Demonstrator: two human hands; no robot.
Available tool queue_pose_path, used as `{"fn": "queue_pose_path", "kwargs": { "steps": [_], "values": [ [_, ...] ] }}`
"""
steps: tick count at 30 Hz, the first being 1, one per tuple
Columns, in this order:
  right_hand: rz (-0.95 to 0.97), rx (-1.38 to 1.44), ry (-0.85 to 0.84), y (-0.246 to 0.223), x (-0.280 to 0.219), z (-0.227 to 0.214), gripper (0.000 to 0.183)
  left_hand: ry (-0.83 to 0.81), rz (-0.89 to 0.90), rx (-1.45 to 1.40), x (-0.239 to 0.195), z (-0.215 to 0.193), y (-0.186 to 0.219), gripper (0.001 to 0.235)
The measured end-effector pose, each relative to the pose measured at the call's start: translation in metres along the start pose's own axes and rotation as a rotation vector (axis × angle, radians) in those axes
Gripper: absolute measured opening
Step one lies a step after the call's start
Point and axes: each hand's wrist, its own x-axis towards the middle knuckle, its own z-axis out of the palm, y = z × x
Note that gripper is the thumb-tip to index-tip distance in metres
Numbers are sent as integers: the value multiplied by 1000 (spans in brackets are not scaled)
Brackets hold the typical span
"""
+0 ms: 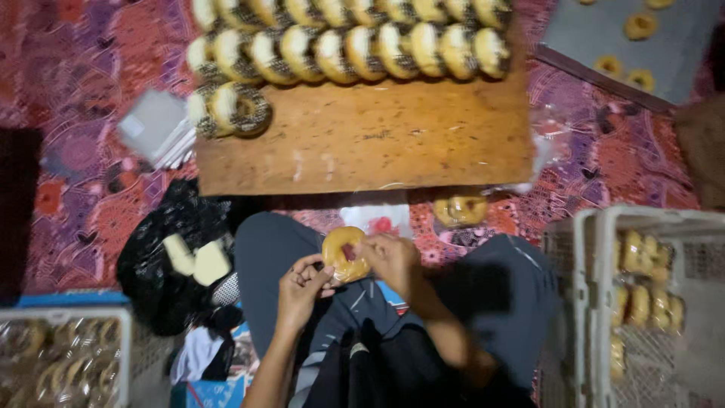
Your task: The person sits on the floor and repeatedly picks up doughnuts from a wooden board, places them into small plastic bags, and then places the filled bags into a white crate. The person handles the doughnuts one at a time throughout the clip.
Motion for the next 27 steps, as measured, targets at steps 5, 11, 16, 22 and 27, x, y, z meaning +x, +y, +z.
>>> {"fn": "queue_pose_path", "kwargs": {
  "steps": [5, 11, 16, 22, 27],
  "values": [
    [138, -585, 163, 21, -26, -126, 69, -15, -147, -72, 13, 20, 8, 41],
    [424, 570, 59, 116, -40, -158, 76, -392, -190, -175, 96, 163, -94, 40],
    [299, 323, 315, 202, 51, -190, 52, -140, 374, 266, 194, 292, -180, 60],
    [609, 503, -100, 200, 48, -215, 68, -227, -93, -15, 162, 267, -115, 62],
    [268, 1174, 122, 157, -49, -188, 76, -267, -54, -172, 87, 258, -58, 42]
  ]
}}
